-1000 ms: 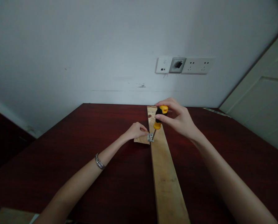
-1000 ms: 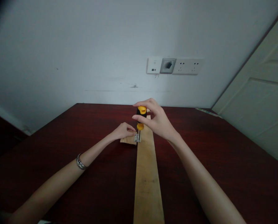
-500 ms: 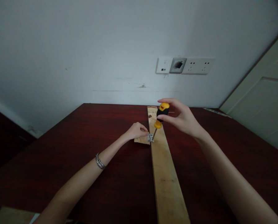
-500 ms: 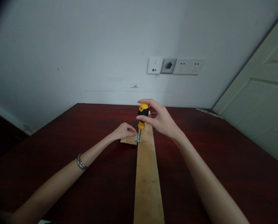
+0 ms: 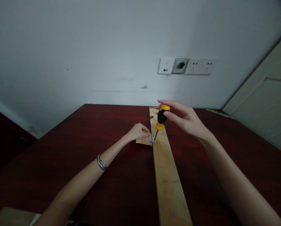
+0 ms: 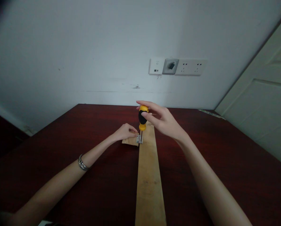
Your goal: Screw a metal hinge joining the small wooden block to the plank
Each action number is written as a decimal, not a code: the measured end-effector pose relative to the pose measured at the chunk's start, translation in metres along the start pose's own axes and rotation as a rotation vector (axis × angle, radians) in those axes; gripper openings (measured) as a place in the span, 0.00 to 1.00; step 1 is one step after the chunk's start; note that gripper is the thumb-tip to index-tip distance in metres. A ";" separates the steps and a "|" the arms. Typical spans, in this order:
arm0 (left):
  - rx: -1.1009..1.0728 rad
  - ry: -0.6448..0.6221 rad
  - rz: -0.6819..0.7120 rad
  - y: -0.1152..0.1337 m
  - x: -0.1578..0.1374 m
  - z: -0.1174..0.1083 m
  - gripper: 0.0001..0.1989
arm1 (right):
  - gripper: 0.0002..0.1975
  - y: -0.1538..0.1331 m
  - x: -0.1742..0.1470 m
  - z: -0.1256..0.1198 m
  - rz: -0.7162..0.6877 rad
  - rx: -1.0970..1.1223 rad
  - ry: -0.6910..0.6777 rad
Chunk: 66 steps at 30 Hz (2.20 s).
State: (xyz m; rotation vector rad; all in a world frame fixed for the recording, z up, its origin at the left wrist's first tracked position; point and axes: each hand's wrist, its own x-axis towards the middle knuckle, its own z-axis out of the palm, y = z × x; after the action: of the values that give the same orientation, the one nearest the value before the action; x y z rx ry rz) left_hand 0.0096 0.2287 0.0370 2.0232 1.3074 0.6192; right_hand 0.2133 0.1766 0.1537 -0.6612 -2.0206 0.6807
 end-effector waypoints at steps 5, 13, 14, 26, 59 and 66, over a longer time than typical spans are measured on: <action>-0.002 0.000 0.002 0.001 -0.001 -0.001 0.12 | 0.14 0.007 0.002 0.008 -0.044 -0.053 0.095; -0.015 -0.012 -0.015 0.005 -0.002 -0.002 0.12 | 0.13 0.010 0.003 0.019 -0.058 -0.224 0.260; -0.012 -0.011 -0.017 0.005 -0.002 -0.002 0.13 | 0.12 0.010 0.003 0.019 -0.062 -0.218 0.253; -0.011 -0.006 0.015 0.001 -0.001 -0.001 0.13 | 0.23 0.008 -0.002 0.009 0.022 0.114 -0.011; -0.002 -0.005 -0.020 0.002 -0.001 -0.001 0.13 | 0.11 0.013 0.003 0.026 -0.165 -0.010 0.274; -0.012 -0.003 -0.022 0.004 -0.003 -0.001 0.13 | 0.10 0.013 0.002 0.025 -0.181 -0.015 0.314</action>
State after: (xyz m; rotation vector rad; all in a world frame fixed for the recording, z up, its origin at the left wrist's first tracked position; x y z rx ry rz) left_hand 0.0102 0.2254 0.0410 1.9964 1.3193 0.6121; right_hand 0.1930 0.1818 0.1349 -0.5480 -1.7691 0.4252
